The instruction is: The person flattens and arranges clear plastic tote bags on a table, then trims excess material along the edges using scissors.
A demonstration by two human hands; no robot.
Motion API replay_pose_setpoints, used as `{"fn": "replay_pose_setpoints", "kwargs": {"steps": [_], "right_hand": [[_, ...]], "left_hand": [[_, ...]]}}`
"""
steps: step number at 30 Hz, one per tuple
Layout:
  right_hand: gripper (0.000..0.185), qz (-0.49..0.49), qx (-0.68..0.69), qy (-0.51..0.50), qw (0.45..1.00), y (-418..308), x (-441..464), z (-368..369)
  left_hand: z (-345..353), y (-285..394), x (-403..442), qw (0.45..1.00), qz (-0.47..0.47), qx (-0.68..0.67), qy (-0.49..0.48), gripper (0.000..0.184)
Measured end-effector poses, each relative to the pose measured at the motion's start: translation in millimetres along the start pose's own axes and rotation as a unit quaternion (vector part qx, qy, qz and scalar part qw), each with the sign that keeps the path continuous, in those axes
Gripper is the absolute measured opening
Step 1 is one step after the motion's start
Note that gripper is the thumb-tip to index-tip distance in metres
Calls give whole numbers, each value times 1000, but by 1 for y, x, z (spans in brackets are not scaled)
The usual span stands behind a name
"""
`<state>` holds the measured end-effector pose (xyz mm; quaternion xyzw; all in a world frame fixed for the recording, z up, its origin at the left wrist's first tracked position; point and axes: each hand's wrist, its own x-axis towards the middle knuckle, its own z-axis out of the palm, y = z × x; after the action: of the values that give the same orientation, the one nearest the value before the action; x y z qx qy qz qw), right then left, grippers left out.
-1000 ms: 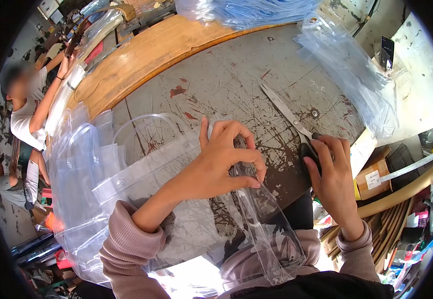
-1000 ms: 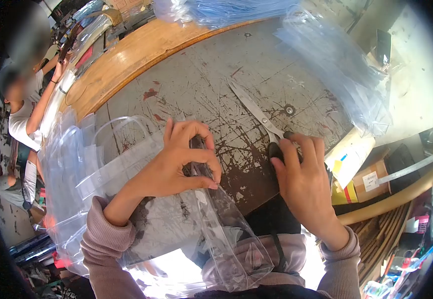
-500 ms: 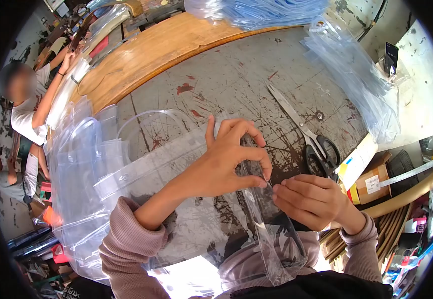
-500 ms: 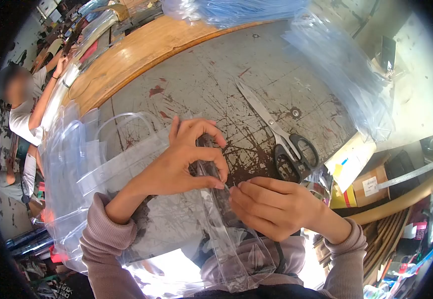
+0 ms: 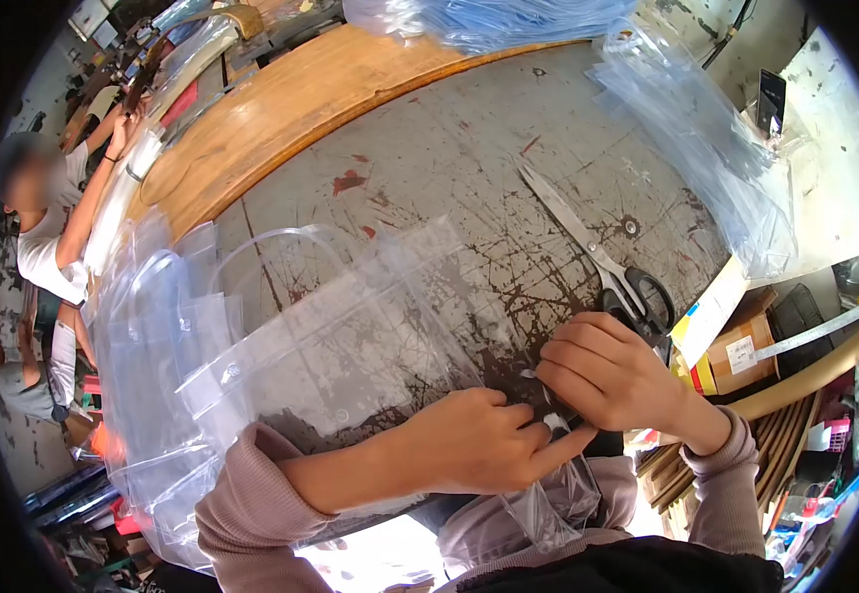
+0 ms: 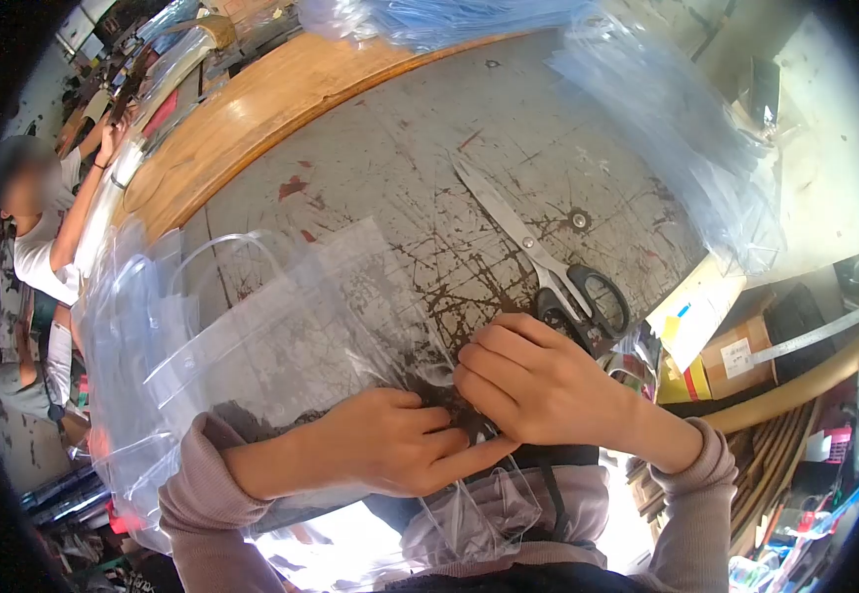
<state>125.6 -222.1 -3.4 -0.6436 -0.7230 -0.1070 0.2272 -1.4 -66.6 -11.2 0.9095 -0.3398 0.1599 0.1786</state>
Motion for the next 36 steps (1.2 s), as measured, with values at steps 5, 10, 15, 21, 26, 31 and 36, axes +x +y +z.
{"fn": "replay_pose_setpoints", "kwargs": {"steps": [5, 10, 15, 21, 26, 31, 36], "right_hand": [[23, -16, 18, 8, 1000, 10, 20, -5], [15, -36, -15, -38, 998, 25, 43, -5], [11, 49, -139, 73, 986, 100, 103, -26], [12, 125, -134, 101, 978, 62, 81, -31], [17, 375, -386, -3, 843, 41, -22, -64], [46, 404, -227, 44, 885, -2, -23, -50], [49, 410, -103, -1, 906, -21, -11, -24]], "left_hand": [[7, 1, -2, 1000, 7, -10, -22, 43], [6, -6, -1, 998, 23, -28, -42, 41], [10, 1, -3, 997, 26, -42, -64, 40], [8, 3, -3, 998, 44, -11, -31, 37], [-10, 8, 7, 997, -43, -28, -56, 39], [-42, -16, 25, 958, -162, 222, -85, 44], [-47, -26, 20, 947, -207, 214, -123, 22]]}}
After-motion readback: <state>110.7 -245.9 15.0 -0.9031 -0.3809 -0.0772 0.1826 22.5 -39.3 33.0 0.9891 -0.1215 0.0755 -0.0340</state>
